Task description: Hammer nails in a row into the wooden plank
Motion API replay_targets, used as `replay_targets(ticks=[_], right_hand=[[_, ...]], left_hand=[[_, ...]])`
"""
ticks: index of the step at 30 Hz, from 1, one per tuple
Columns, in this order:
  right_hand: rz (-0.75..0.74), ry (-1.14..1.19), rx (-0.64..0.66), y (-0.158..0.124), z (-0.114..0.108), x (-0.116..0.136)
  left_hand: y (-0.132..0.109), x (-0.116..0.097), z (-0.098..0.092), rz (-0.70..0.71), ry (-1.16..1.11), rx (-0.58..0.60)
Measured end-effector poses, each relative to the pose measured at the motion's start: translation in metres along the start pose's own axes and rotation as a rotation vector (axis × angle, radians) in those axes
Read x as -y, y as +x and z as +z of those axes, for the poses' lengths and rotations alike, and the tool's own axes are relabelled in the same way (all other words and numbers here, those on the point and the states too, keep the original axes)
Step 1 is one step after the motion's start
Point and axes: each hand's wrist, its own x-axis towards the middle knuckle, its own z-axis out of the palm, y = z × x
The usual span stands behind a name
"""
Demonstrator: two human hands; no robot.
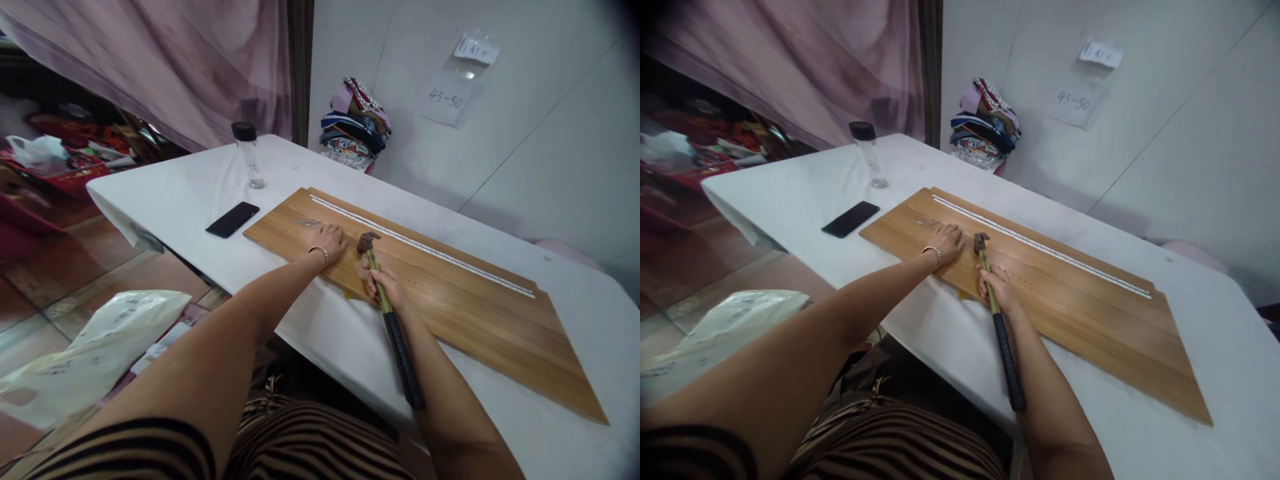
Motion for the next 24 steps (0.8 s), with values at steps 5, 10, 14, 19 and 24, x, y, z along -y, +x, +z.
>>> replay_targets(ticks=[5, 10, 14, 19, 24], right_hand=[[-0.027, 0.013, 0.0, -0.0006, 0.0006, 0.0022], [0.004, -0.009, 0.003, -0.0001, 0.0004, 0.002], [-0.011, 0.011, 0.013, -0.0017, 0.001, 0.0037], [0.013, 0.011, -0.002, -0.0015, 0.0012, 0.0036], [-0.018, 0.015, 0.001, -0.0007, -0.0003, 0.0002]], left_hand=[[-0.0005, -0.0005, -0.0002, -0.006, -0.012, 0.001], [-0.0009, -0.0001, 0.0006, 0.007, -0.016, -0.01], [-0.0008, 0.0001, 0.0006, -0.001, -0.024, -0.011], [-0.0011, -0.0011, -0.0006, -0.013, -0.021, -0.002], [-0.0007, -0.0013, -0.0007, -0.009, -0.02, -0.004]])
